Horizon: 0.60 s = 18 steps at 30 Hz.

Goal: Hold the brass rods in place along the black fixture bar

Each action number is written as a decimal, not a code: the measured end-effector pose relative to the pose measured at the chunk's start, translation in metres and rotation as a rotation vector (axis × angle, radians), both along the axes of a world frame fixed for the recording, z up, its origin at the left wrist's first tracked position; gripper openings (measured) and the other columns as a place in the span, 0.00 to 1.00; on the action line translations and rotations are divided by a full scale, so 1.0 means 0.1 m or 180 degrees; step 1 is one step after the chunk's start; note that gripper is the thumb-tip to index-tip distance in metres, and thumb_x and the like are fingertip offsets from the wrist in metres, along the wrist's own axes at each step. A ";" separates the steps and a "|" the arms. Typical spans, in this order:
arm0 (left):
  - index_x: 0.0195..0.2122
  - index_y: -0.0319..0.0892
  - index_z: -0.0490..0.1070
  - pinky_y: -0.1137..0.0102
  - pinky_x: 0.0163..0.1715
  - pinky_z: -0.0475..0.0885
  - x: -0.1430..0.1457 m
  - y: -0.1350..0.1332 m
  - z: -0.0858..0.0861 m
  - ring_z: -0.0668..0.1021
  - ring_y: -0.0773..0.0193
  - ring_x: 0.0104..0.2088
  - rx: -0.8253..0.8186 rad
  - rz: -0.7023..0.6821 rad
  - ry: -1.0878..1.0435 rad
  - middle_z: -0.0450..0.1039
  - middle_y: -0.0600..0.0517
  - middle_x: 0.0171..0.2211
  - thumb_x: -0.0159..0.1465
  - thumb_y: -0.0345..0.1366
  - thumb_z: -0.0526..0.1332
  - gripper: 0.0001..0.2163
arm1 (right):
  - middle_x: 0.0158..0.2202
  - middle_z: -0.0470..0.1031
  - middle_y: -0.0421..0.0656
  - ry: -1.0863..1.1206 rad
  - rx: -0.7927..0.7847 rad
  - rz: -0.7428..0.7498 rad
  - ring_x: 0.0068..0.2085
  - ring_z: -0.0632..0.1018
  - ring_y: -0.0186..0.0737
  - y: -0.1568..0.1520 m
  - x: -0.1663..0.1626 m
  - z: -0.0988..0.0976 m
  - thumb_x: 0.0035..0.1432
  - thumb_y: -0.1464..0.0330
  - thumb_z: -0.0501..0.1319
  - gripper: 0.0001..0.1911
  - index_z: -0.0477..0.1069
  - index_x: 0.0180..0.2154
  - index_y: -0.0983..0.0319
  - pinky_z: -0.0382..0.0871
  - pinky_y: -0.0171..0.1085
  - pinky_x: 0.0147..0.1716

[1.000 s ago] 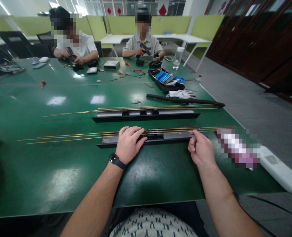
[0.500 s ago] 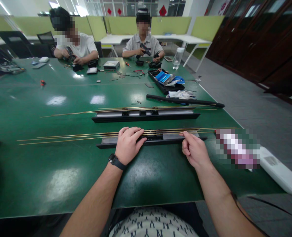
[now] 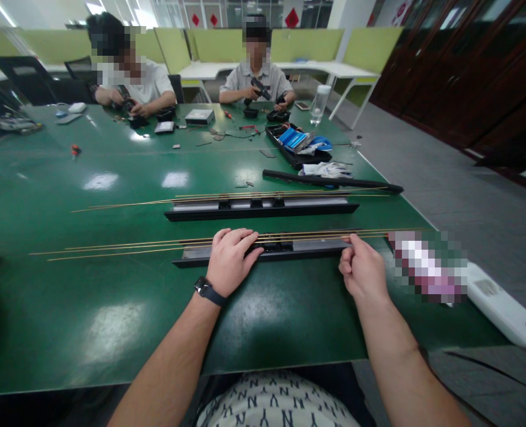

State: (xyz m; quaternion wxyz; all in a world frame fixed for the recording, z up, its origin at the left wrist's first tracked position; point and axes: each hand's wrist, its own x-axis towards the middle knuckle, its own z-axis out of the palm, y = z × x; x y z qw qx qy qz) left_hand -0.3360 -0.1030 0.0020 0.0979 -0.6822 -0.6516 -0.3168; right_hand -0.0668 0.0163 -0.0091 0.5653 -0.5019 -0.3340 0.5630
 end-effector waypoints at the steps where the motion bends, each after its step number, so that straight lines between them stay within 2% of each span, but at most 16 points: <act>1: 0.52 0.47 0.76 0.53 0.60 0.65 0.00 0.00 0.00 0.79 0.55 0.53 0.0005 -0.0001 -0.0002 0.80 0.48 0.51 0.69 0.41 0.65 0.12 | 0.15 0.66 0.34 0.0008 -0.0013 -0.0057 0.12 0.60 0.25 0.00 0.00 0.01 0.55 0.60 0.71 0.13 0.74 0.33 0.63 0.49 0.26 0.09; 7: 0.52 0.47 0.76 0.53 0.60 0.65 -0.01 0.00 -0.01 0.79 0.55 0.53 0.0013 0.0003 -0.0006 0.80 0.48 0.51 0.69 0.42 0.64 0.12 | 0.15 0.66 0.34 -0.0017 0.0007 0.0058 0.12 0.60 0.26 -0.02 -0.02 0.01 0.55 0.58 0.71 0.15 0.75 0.34 0.63 0.48 0.26 0.08; 14: 0.52 0.47 0.76 0.53 0.60 0.65 -0.01 0.01 -0.01 0.79 0.55 0.53 -0.0014 0.0000 -0.0004 0.80 0.48 0.51 0.69 0.42 0.64 0.12 | 0.16 0.66 0.35 -0.0023 -0.0022 0.0923 0.11 0.59 0.25 -0.08 -0.10 -0.02 0.55 0.55 0.72 0.19 0.77 0.38 0.65 0.47 0.26 0.09; 18: 0.52 0.47 0.76 0.53 0.60 0.65 -0.01 0.00 0.00 0.79 0.55 0.53 -0.0008 -0.0006 -0.0008 0.80 0.48 0.51 0.69 0.42 0.64 0.12 | 0.16 0.68 0.35 -0.0066 -0.0054 0.1208 0.11 0.59 0.25 -0.11 -0.14 -0.02 0.56 0.54 0.72 0.20 0.77 0.39 0.65 0.46 0.26 0.09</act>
